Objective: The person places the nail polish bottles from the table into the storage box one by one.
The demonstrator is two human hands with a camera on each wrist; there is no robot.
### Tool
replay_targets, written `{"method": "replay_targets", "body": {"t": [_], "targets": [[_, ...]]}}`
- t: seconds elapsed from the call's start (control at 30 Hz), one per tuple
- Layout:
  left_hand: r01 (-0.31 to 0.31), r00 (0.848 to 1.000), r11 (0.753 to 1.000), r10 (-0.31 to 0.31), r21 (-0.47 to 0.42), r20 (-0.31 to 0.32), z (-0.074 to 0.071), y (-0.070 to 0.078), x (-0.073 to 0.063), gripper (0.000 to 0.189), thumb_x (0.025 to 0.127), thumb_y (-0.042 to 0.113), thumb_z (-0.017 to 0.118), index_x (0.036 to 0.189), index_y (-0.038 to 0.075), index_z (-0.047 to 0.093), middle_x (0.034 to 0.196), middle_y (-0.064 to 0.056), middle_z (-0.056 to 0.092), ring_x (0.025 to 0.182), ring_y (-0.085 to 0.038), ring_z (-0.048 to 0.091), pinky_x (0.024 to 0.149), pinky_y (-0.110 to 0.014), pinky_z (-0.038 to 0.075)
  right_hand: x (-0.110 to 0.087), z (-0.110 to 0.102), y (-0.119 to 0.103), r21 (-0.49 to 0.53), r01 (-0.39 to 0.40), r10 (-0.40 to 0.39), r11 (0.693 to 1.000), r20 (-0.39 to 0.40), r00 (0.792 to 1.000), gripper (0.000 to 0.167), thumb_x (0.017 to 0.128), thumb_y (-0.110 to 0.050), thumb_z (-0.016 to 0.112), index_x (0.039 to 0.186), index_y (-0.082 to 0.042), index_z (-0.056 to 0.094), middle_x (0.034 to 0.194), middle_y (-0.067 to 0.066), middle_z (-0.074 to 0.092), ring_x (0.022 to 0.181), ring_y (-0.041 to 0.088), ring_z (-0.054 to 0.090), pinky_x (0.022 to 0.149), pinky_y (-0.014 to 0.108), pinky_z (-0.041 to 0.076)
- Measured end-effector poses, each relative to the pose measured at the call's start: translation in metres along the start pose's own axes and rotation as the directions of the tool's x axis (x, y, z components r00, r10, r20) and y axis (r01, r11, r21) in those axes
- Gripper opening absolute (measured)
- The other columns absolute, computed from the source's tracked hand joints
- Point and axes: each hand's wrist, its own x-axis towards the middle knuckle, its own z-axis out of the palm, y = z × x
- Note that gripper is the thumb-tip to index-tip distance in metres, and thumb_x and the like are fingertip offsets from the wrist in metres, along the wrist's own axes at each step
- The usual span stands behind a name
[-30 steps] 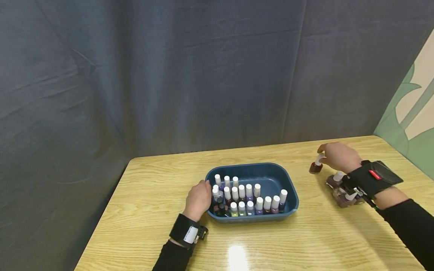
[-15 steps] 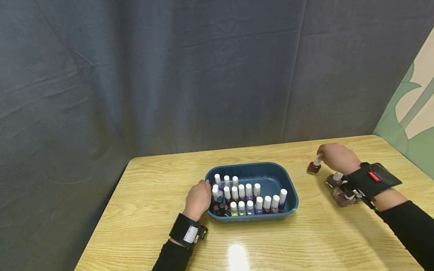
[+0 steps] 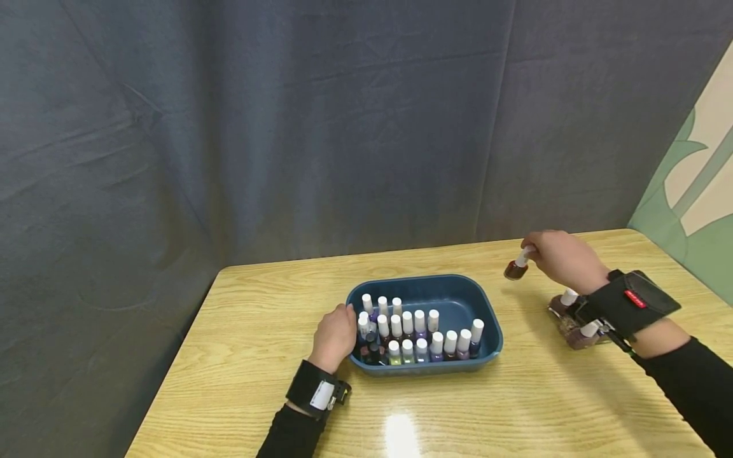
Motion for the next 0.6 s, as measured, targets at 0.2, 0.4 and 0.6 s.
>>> {"method": "replay_targets", "body": {"t": [0.2, 0.4, 0.6], "targets": [[-0.011, 1.0, 1.0, 0.011, 0.012, -0.022, 0.001, 0.0, 0.001, 0.037, 0.098, 0.022, 0.036, 0.089, -0.004, 0.06, 0.075, -0.019, 0.063, 0.068, -0.031, 0.063, 0.05, -0.038, 0.044, -0.002, -0.006, -0.017, 0.008, 0.046, -0.046, 0.999, -0.03, 0.998, 0.012, 0.079, 0.001, 0.065, 0.091, 0.002, 0.065, 0.078, 0.009, 0.065, 0.066, 0.02, 0.057, 0.06, 0.039, 0.047], [-0.024, 0.999, 1.0, 0.025, 0.016, -0.033, 0.002, 0.0, 0.001, 0.037, 0.098, 0.022, 0.036, 0.088, -0.004, 0.06, 0.078, -0.021, 0.064, 0.072, -0.035, 0.064, 0.052, -0.041, 0.045, -0.003, -0.013, -0.036, 0.083, 0.149, -0.144, 0.985, -0.065, 0.987, 0.017, 0.078, 0.003, 0.066, 0.095, 0.004, 0.066, 0.083, 0.01, 0.066, 0.071, 0.019, 0.058, 0.065, 0.04, 0.049], [-0.026, 0.999, 1.0, 0.027, 0.017, -0.029, 0.003, -0.001, 0.001, 0.037, 0.098, 0.022, 0.036, 0.088, -0.004, 0.06, 0.078, -0.021, 0.064, 0.073, -0.035, 0.064, 0.053, -0.042, 0.046, -0.005, -0.016, -0.054, 0.143, 0.257, -0.253, 0.956, -0.045, 0.967, 0.021, 0.077, -0.002, 0.07, 0.098, -0.001, 0.067, 0.088, 0.005, 0.068, 0.074, 0.014, 0.059, 0.067, 0.034, 0.05]]}}
